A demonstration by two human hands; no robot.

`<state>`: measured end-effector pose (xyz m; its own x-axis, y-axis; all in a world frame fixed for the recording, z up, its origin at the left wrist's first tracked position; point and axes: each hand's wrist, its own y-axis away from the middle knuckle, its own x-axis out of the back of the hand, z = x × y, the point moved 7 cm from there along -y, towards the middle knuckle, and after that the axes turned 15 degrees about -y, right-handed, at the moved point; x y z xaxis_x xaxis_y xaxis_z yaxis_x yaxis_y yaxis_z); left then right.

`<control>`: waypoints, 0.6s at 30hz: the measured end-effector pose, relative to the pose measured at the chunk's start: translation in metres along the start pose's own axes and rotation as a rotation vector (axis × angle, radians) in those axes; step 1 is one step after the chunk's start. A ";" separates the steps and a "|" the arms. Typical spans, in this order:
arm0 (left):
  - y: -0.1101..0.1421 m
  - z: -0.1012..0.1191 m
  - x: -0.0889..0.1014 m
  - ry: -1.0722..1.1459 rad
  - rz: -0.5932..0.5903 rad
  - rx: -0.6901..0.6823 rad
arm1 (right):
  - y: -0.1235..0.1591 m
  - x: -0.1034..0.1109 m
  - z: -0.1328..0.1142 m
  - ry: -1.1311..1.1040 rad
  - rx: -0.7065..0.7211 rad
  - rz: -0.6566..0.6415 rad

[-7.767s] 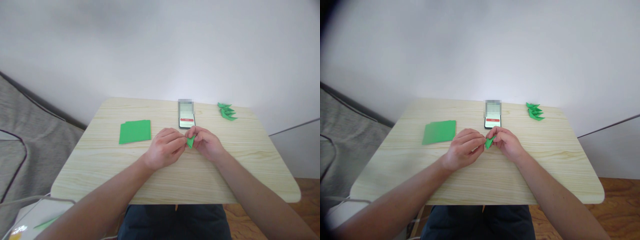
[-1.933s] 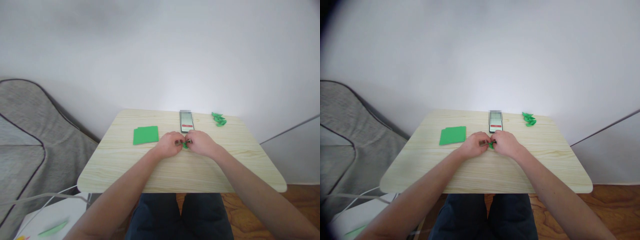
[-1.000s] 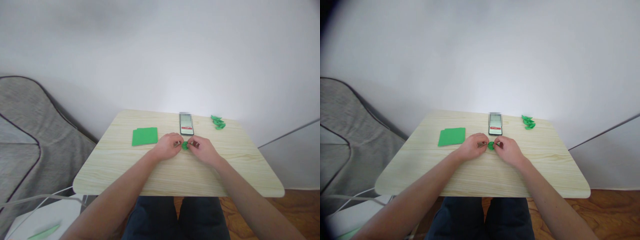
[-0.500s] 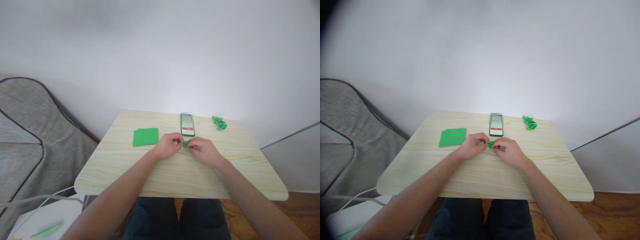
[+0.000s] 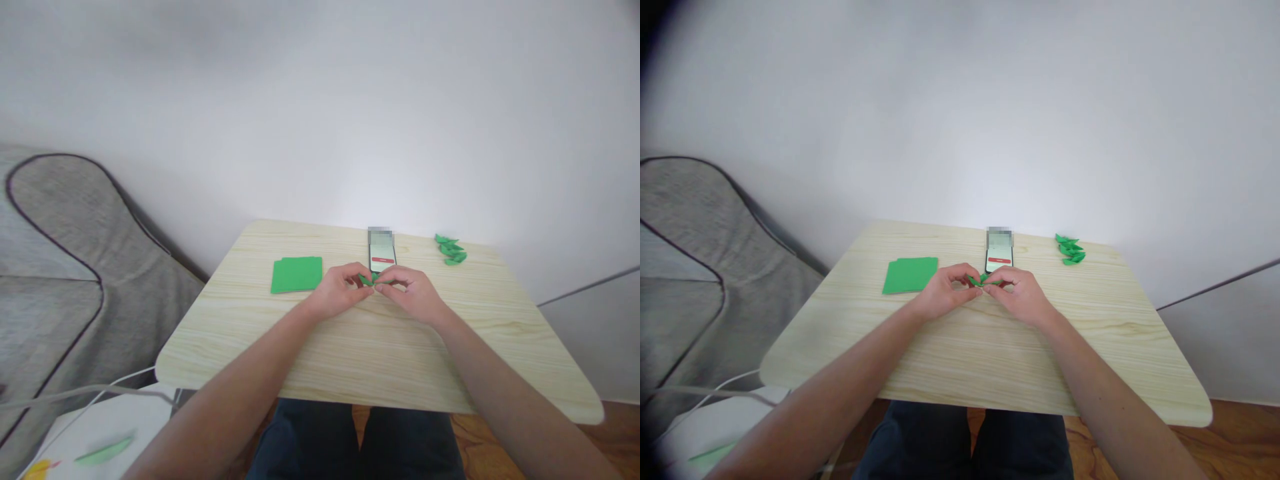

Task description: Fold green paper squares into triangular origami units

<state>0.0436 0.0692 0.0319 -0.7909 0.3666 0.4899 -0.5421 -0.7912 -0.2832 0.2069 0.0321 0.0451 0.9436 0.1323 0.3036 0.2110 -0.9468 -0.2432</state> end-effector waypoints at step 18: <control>0.000 -0.006 -0.001 0.113 0.060 0.104 | 0.006 -0.003 0.028 -0.366 -0.128 0.192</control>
<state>0.0431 0.0721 0.0259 -0.8509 0.3657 0.3770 -0.4657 -0.8573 -0.2195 0.2125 0.0340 0.0165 0.9958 0.0235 -0.0886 0.0109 -0.9901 -0.1401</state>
